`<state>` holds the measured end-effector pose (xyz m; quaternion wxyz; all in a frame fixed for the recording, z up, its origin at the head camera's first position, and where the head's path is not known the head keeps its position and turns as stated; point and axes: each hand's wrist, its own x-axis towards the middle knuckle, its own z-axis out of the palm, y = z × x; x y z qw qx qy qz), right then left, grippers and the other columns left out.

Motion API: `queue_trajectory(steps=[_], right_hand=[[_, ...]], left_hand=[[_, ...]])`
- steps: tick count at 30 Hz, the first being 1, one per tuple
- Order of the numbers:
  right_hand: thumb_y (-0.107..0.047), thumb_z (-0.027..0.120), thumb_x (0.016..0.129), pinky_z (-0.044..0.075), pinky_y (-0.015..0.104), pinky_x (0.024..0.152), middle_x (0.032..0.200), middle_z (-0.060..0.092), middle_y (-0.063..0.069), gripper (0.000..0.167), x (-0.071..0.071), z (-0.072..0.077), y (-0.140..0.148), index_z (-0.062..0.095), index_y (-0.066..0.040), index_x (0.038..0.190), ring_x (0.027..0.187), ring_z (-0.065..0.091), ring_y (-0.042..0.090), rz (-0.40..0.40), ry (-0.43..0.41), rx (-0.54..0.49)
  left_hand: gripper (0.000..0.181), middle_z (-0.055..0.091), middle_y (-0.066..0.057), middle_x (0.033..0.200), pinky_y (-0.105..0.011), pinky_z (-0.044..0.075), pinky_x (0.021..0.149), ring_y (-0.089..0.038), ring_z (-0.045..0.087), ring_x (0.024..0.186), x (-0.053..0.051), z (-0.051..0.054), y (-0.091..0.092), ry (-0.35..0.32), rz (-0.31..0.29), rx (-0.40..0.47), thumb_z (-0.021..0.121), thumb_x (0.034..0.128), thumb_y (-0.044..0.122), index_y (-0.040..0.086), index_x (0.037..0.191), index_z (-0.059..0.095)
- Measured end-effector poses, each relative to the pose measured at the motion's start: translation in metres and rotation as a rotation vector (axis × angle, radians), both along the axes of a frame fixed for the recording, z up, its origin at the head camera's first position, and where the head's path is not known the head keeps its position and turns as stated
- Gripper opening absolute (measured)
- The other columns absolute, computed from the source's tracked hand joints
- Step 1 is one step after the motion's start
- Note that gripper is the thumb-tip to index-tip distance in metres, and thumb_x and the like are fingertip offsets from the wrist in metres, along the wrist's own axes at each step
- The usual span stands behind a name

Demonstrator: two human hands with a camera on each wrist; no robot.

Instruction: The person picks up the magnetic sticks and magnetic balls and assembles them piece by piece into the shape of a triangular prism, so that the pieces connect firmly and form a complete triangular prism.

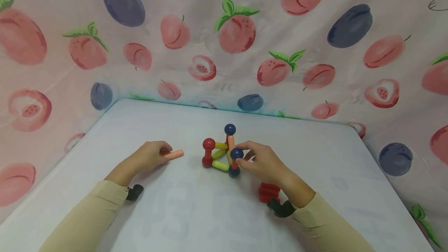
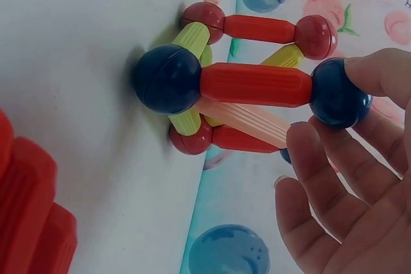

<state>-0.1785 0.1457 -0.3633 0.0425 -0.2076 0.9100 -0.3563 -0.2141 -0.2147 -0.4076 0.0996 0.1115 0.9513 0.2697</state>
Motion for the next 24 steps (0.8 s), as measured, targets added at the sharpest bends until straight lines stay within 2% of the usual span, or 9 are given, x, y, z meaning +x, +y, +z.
queue_trajectory(steps=[5, 9, 13, 19, 24], right_hand=[[-0.019, 0.071, 0.092, 0.054, 0.029, 0.063, 0.106, 0.067, -0.002, 0.04, 0.001, 0.001, 0.0, 0.064, -0.011, 0.131, 0.093, 0.063, 0.017, 0.002, 0.003, -0.001], [-0.019, 0.071, 0.092, 0.054, 0.029, 0.063, 0.105, 0.068, -0.002, 0.04, 0.001, 0.001, 0.0, 0.064, -0.011, 0.131, 0.093, 0.063, 0.017, 0.006, 0.009, -0.002], [-0.018, 0.071, 0.092, 0.054, 0.029, 0.063, 0.104, 0.068, -0.003, 0.039, 0.0, 0.001, 0.0, 0.064, -0.012, 0.13, 0.092, 0.063, 0.017, 0.014, 0.017, -0.003], [-0.019, 0.071, 0.093, 0.054, 0.029, 0.064, 0.108, 0.068, -0.002, 0.039, 0.0, 0.001, 0.0, 0.064, -0.013, 0.131, 0.094, 0.063, 0.018, 0.023, 0.007, -0.002], [-0.019, 0.071, 0.093, 0.054, 0.028, 0.064, 0.109, 0.068, -0.002, 0.039, 0.0, 0.001, 0.001, 0.063, -0.013, 0.131, 0.096, 0.063, 0.018, 0.023, -0.002, -0.002]], left_hand=[[0.032, 0.067, -0.013, 0.11, -0.049, 0.048, 0.095, -0.029, 0.061, 0.104, 0.0, 0.001, 0.005, -0.029, 0.011, -0.022, 0.071, 0.0905, 0.007, -0.001, 0.121, 0.064], [0.035, 0.066, -0.015, 0.114, -0.051, 0.047, 0.098, -0.032, 0.059, 0.108, 0.002, 0.006, 0.008, -0.032, 0.037, -0.001, 0.068, 0.0922, 0.007, 0.0, 0.126, 0.062], [0.035, 0.067, -0.014, 0.116, -0.051, 0.046, 0.099, -0.033, 0.059, 0.11, 0.008, 0.016, 0.009, 0.026, 0.017, 0.028, 0.066, 0.0946, 0.011, 0.002, 0.128, 0.063], [0.038, 0.066, -0.012, 0.115, -0.045, 0.052, 0.088, -0.028, 0.059, 0.099, 0.016, 0.032, 0.017, 0.133, -0.059, 0.093, 0.063, 0.0962, 0.01, 0.001, 0.133, 0.062], [0.038, 0.062, -0.011, 0.116, -0.038, 0.054, 0.078, -0.026, 0.057, 0.094, 0.023, 0.046, 0.03, 0.131, -0.05, 0.19, 0.061, 0.0949, 0.007, 0.002, 0.132, 0.061]])
